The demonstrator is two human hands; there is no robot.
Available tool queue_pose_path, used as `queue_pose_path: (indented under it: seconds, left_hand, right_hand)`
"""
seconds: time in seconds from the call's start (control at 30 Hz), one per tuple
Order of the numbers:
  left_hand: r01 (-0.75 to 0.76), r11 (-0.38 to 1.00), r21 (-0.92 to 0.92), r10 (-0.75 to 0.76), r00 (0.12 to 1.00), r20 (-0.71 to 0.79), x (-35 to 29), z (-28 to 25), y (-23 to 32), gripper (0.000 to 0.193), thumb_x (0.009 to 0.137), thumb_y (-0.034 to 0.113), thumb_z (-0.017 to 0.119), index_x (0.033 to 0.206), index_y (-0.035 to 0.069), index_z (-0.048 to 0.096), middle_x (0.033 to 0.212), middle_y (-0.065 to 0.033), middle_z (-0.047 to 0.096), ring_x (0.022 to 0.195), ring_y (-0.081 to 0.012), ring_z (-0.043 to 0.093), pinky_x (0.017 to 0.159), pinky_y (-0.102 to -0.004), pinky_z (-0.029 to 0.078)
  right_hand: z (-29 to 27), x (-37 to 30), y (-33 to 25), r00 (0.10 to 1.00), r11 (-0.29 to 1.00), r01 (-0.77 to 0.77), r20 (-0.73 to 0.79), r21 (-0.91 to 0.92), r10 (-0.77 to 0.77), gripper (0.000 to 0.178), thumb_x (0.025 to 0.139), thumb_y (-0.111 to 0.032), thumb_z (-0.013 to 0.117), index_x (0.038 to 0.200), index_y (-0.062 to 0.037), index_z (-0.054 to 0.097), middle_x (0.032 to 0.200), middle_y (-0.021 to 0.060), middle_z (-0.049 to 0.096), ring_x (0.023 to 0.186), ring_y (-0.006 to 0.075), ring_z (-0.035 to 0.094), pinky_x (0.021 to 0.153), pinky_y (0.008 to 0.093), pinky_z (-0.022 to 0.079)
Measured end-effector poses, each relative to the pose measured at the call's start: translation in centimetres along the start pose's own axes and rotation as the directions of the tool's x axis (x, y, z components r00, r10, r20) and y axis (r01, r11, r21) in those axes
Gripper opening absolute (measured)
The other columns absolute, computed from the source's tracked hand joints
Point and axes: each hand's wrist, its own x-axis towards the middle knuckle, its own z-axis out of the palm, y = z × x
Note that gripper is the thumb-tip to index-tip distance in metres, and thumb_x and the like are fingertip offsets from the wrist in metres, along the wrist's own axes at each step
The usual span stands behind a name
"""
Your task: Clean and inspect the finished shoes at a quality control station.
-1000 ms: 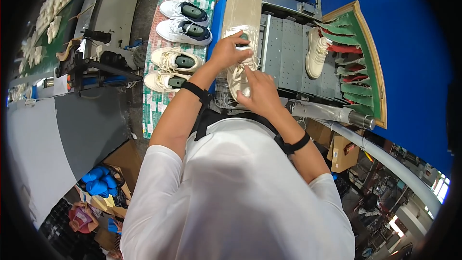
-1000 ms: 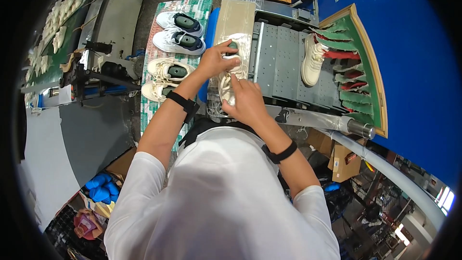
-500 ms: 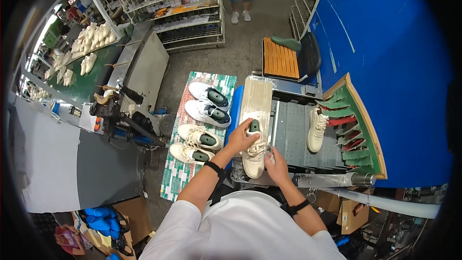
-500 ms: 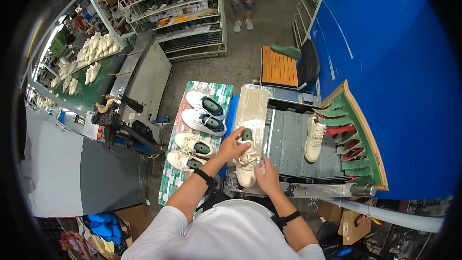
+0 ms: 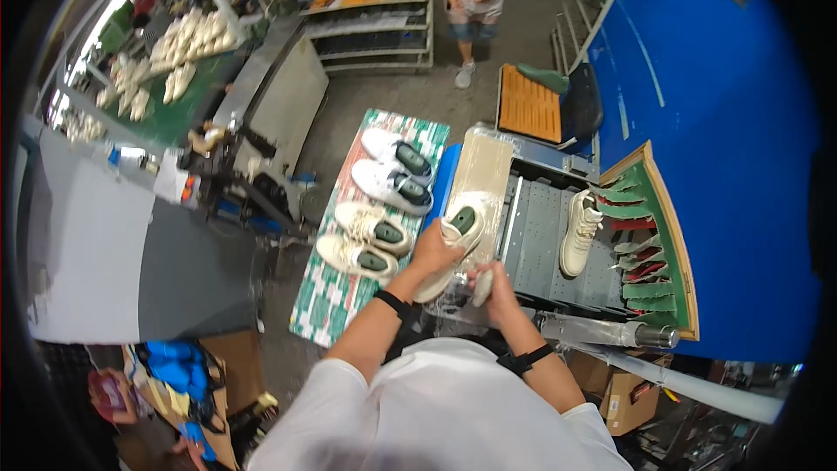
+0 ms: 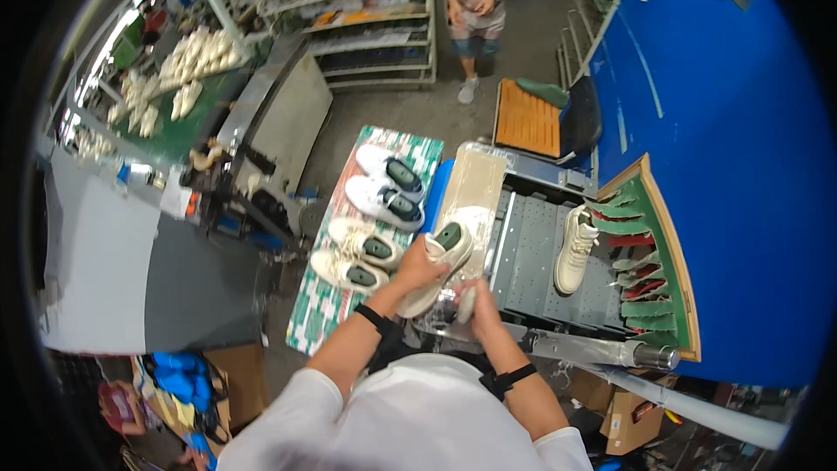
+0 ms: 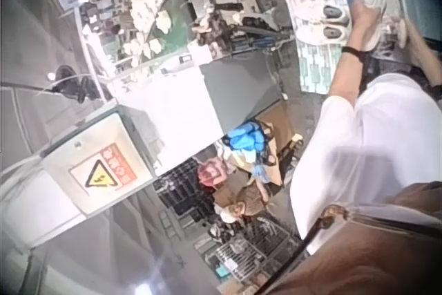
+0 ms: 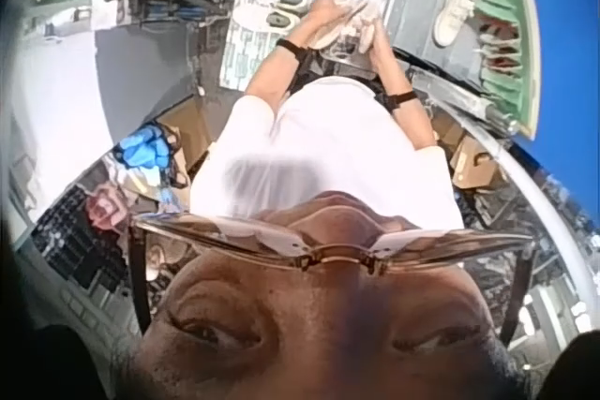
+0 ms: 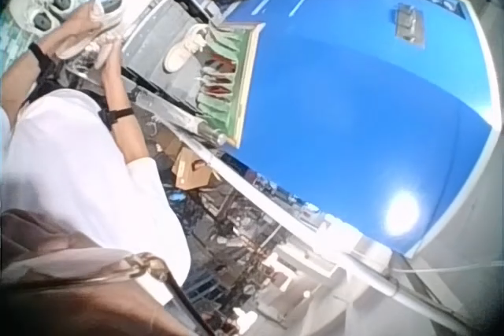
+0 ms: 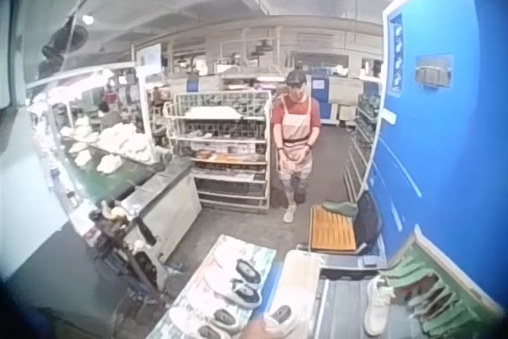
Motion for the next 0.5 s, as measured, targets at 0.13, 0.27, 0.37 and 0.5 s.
queue_pose_path:
  seconds: [0.13, 0.27, 0.37, 0.5]
  left_hand:
    - [-0.075, 0.973, -0.218, 0.119, 0.973, 0.197, -5.0, -6.6, -3.9, 0.084, 0.063, 0.026, 0.093, 0.137, 0.007, 0.059, 0.110, -0.0205, 0.075, 0.100, -0.0361, 0.075, 0.091, -0.0450, 0.059]
    - [0.092, 0.995, -0.034, -0.061, 0.852, 0.519, -9.4, -13.1, -8.5, 0.082, 0.060, 0.024, 0.092, 0.135, 0.009, 0.064, 0.113, -0.0132, 0.075, 0.106, -0.0272, 0.073, 0.095, -0.0406, 0.057]
    - [0.005, 0.941, 0.339, -0.224, 0.760, 0.610, -12.1, -14.8, -12.1, 0.082, 0.058, 0.019, 0.092, 0.135, 0.011, 0.064, 0.110, -0.0152, 0.076, 0.106, -0.0351, 0.074, 0.092, -0.0450, 0.057]
    - [-0.206, 0.807, 0.554, -0.158, 0.828, 0.539, -11.9, -14.7, -18.6, 0.076, 0.056, 0.014, 0.091, 0.129, 0.017, 0.068, 0.105, -0.0182, 0.075, 0.106, -0.0433, 0.071, 0.085, -0.0533, 0.056]
  right_hand:
    - [-4.5, -2.1, -3.5, 0.998, 0.994, 0.026, 0.056, 0.108, -0.032, 0.058, 0.107, -0.050, 0.046, 0.130, 0.0011, 0.061, 0.108, 0.0174, 0.073, 0.081, 0.0237, 0.069, 0.079, 0.0363, 0.058]
    - [-7.7, -3.0, -2.0, 0.995, 0.991, -0.089, -0.041, 0.102, 0.094, 0.059, 0.110, -0.050, 0.041, 0.131, 0.0011, 0.062, 0.110, 0.0200, 0.074, 0.083, 0.0239, 0.067, 0.078, 0.0377, 0.058]
    - [-7.1, -3.9, -0.8, 0.979, 0.979, -0.204, 0.006, -0.026, 0.204, 0.057, 0.108, -0.045, 0.047, 0.135, 0.0030, 0.060, 0.111, 0.0180, 0.074, 0.085, 0.0221, 0.067, 0.078, 0.0348, 0.056]
    - [-8.2, -4.4, -1.4, 0.992, 0.973, -0.127, -0.030, -0.194, 0.123, 0.057, 0.105, -0.042, 0.057, 0.138, 0.0035, 0.062, 0.109, 0.0145, 0.075, 0.083, 0.0177, 0.066, 0.077, 0.0327, 0.055]
